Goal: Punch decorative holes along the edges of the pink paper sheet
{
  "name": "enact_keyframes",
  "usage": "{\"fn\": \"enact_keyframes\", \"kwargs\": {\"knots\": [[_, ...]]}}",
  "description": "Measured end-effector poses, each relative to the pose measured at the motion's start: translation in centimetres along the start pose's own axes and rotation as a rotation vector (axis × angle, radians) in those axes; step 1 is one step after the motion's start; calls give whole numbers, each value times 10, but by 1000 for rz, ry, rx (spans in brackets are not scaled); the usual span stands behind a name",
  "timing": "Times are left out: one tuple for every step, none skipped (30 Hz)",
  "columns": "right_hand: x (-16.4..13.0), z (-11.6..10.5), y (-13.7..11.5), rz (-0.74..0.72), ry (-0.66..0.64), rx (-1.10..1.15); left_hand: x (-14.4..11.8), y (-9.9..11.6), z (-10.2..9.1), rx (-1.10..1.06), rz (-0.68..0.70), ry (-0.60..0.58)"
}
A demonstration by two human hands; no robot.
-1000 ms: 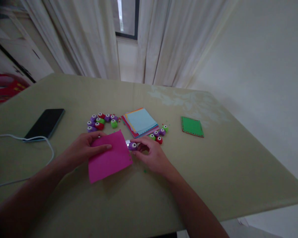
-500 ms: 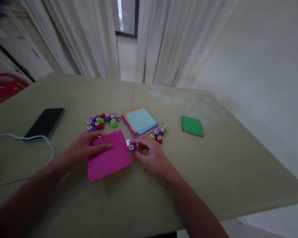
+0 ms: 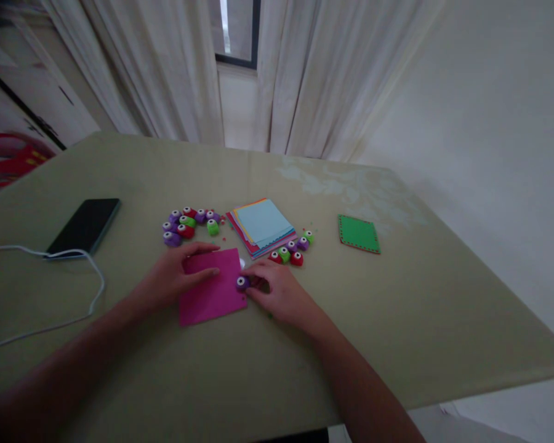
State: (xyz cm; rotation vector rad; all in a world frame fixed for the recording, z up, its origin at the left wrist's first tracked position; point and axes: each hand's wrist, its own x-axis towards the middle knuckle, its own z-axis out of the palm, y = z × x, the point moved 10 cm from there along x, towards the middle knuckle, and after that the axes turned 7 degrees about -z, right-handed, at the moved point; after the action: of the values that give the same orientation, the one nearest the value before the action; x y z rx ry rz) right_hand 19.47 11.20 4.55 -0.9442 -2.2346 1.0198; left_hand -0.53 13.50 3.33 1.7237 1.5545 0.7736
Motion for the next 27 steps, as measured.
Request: {"fn": "enact_keyframes", "kwargs": {"knots": [[0,0,0,-3,-1,1,-2,8,-4,66,65,66],[0,0,1,-2,0,4,-6,15,-6,134,123,116],[0,0,1,1,2,7,-9,21,-6,194,170,138],[0,0,2,4,4,10,-12,25,-3,236,202,122],[0,0,3,6,6,14,-15,27,1,262,223,77],[0,0,3,6,7,18,-18,28,7,278,236,17],[-1,-1,3,3,7,21,-21,28,14,292,244,-46],[-1,-1,2,0,8,24,-24,28,19,308,250,-95],[-1,-1,2,-3,7,24,-26,27,23,326,254,-130],[-1,-2,1,-5,5,23,-27,26,26,343,257,-151],[-1,-2,1,-4,5,22,-28,25,29,356,260,-166],[-1,-2,2,0,4,21,-28,24,31,361,262,-176],[-1,-2,2,5,4,24,-28,23,32,362,264,-183],[-1,-2,2,8,2,29,-27,22,34,360,267,-189],[-1,-2,2,7,0,33,-27,21,34,358,267,-193],[0,-2,2,4,-2,36,-26,21,35,356,267,-194],[0,-1,1,-3,-5,34,-25,20,35,355,265,-194],[0,-1,1,-9,-7,30,-25,19,34,355,264,-193],[-1,-1,1,-11,-7,25,-25,19,34,353,263,-192],[-1,-1,0,-10,-9,20,-25,19,34,352,262,-192],[-1,-1,1,-8,-10,19,-25,19,34,350,262,-193],[-1,-1,1,-5,-11,20,-24,19,34,348,262,-193],[-1,-1,0,-5,-12,24,-24,19,35,347,263,-194],[0,-1,0,-7,-12,27,-24,19,35,346,266,-195],[0,-1,0,-11,-11,28,-24,19,35,344,269,-196],[0,-1,0,-15,-10,28,-24,19,35,342,272,-196],[0,-1,-1,-19,-7,27,-24,19,35,338,275,-195]]}}
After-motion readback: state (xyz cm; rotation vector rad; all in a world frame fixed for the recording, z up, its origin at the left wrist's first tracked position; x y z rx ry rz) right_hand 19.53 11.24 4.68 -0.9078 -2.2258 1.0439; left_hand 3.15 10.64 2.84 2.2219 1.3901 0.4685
